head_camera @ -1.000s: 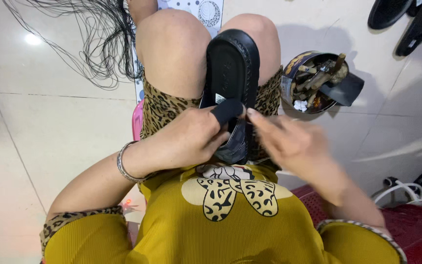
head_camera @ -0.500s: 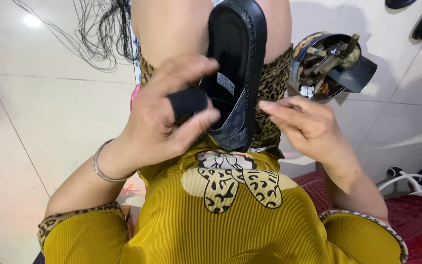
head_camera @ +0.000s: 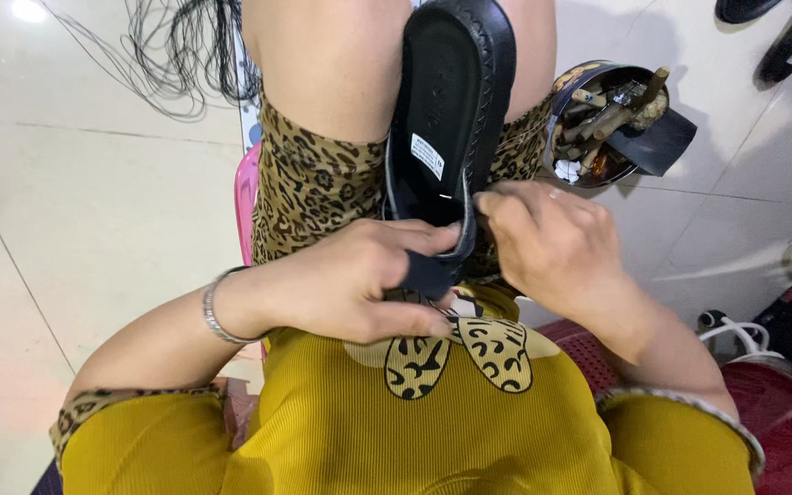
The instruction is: The person sits on a low stool and sews a black slip-on shoe held between their legs. They use a needle and thread to stitch the shoe's upper, repeatedly pulling the thread through the material.
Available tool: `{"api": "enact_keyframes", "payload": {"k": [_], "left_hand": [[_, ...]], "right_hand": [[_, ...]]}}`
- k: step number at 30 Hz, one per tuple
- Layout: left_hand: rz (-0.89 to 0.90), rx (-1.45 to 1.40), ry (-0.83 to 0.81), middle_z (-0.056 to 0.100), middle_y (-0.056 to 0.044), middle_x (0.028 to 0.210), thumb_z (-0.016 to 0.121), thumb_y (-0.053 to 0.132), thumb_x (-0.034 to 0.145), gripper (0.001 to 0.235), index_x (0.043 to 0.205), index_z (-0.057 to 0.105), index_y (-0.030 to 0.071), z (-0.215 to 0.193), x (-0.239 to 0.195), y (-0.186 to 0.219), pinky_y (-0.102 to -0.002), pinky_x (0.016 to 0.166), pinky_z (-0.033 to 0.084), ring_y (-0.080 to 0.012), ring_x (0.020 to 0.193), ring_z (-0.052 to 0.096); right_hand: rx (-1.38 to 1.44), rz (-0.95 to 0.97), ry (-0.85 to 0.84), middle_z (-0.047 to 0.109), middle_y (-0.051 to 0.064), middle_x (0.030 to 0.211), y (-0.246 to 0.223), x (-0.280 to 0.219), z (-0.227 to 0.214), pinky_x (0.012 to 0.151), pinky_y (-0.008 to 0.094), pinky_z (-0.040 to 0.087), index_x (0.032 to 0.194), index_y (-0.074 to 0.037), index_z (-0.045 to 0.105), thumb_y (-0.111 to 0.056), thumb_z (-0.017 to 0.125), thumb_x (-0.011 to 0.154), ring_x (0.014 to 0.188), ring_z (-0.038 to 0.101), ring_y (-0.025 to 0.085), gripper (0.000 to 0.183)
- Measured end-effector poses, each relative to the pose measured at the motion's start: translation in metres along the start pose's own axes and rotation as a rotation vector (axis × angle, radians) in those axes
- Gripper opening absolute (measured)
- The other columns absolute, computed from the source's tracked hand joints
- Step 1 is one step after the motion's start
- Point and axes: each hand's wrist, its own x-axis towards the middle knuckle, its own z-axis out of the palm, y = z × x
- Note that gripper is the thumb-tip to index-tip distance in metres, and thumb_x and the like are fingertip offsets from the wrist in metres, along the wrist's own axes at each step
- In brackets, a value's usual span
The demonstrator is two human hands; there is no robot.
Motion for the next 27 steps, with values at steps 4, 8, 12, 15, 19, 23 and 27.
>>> {"api": "enact_keyframes", "payload": {"k": [4, 8, 12, 15, 19, 23, 27], "left_hand": [[0.111, 0.14, -0.002, 0.058, -0.032, 0.135, 0.059, 0.032, 0.099, 0.036, 0.117, 0.068, 0.002, 0.008, -0.002, -0.007, -0.048, 0.11, 0.047, -0.0463, 0.128, 0.057], [-0.017, 0.333, 0.033, 0.061, -0.008, 0.088, 0.05, 0.027, 0.108, 0.039, 0.139, 0.045, 0.003, -0.011, 0.001, 0.0, -0.024, 0.052, 0.059, -0.0171, 0.064, 0.063], [0.036, 1.086, 0.275, 0.055, -0.005, 0.078, 0.072, 0.0, 0.08, 0.021, 0.073, 0.053, 0.006, -0.032, -0.01, -0.018, -0.039, 0.035, 0.042, -0.0276, 0.079, 0.059], [0.001, 0.688, 0.193, 0.067, -0.01, 0.089, 0.076, 0.015, 0.095, 0.023, 0.082, 0.065, -0.001, -0.034, -0.003, -0.009, -0.041, 0.056, 0.057, -0.0297, 0.084, 0.068], [0.058, -0.376, 0.083, 0.069, -0.008, 0.114, 0.068, 0.013, 0.099, 0.011, 0.107, 0.071, 0.007, -0.029, 0.012, -0.012, -0.029, 0.098, 0.06, -0.0165, 0.102, 0.07], [-0.143, 0.635, 0.319, 0.065, -0.009, 0.083, 0.069, 0.012, 0.09, 0.008, 0.094, 0.068, 0.005, -0.019, 0.024, -0.018, -0.042, 0.06, 0.053, -0.0335, 0.074, 0.069], [-0.155, 0.8, 0.208, 0.063, -0.002, 0.072, 0.064, 0.012, 0.085, 0.009, 0.092, 0.068, 0.008, -0.005, 0.025, -0.02, -0.04, 0.055, 0.055, -0.0291, 0.063, 0.068]], "right_hand": [[0.033, -0.001, -0.02, 0.069, 0.007, 0.089, 0.01, -0.003, 0.018, 0.047, 0.037, 0.048, 0.108, -0.011, 0.059, 0.007, 0.061, 0.086, 0.058, 0.057, 0.019, 0.029], [0.254, 0.08, 0.011, 0.075, 0.012, 0.104, 0.018, -0.012, 0.02, 0.068, 0.041, 0.056, 0.121, -0.001, 0.061, -0.017, 0.07, 0.104, 0.078, 0.073, 0.028, 0.025], [0.252, 0.09, 0.028, 0.076, 0.006, 0.111, 0.017, -0.012, 0.021, 0.071, 0.037, 0.058, 0.122, -0.005, 0.063, -0.022, 0.069, 0.105, 0.081, 0.074, 0.023, 0.025], [0.264, 0.08, 0.062, 0.077, 0.009, 0.11, 0.015, -0.014, 0.024, 0.07, 0.037, 0.058, 0.122, -0.004, 0.062, -0.022, 0.067, 0.106, 0.083, 0.075, 0.023, 0.024], [0.282, 0.064, 0.109, 0.075, 0.015, 0.111, 0.014, -0.016, 0.03, 0.07, 0.04, 0.06, 0.126, 0.002, 0.059, -0.015, 0.072, 0.103, 0.085, 0.076, 0.029, 0.032], [0.415, 0.107, 0.271, 0.076, 0.013, 0.091, 0.01, -0.005, 0.033, 0.065, 0.042, 0.059, 0.129, 0.002, 0.064, -0.013, 0.076, 0.095, 0.075, 0.075, 0.034, 0.04], [0.298, 0.108, 0.073, 0.078, 0.014, 0.09, 0.028, -0.022, -0.004, 0.063, 0.037, 0.062, 0.14, -0.002, 0.06, -0.007, 0.073, 0.092, 0.069, 0.074, 0.026, 0.049]]}}
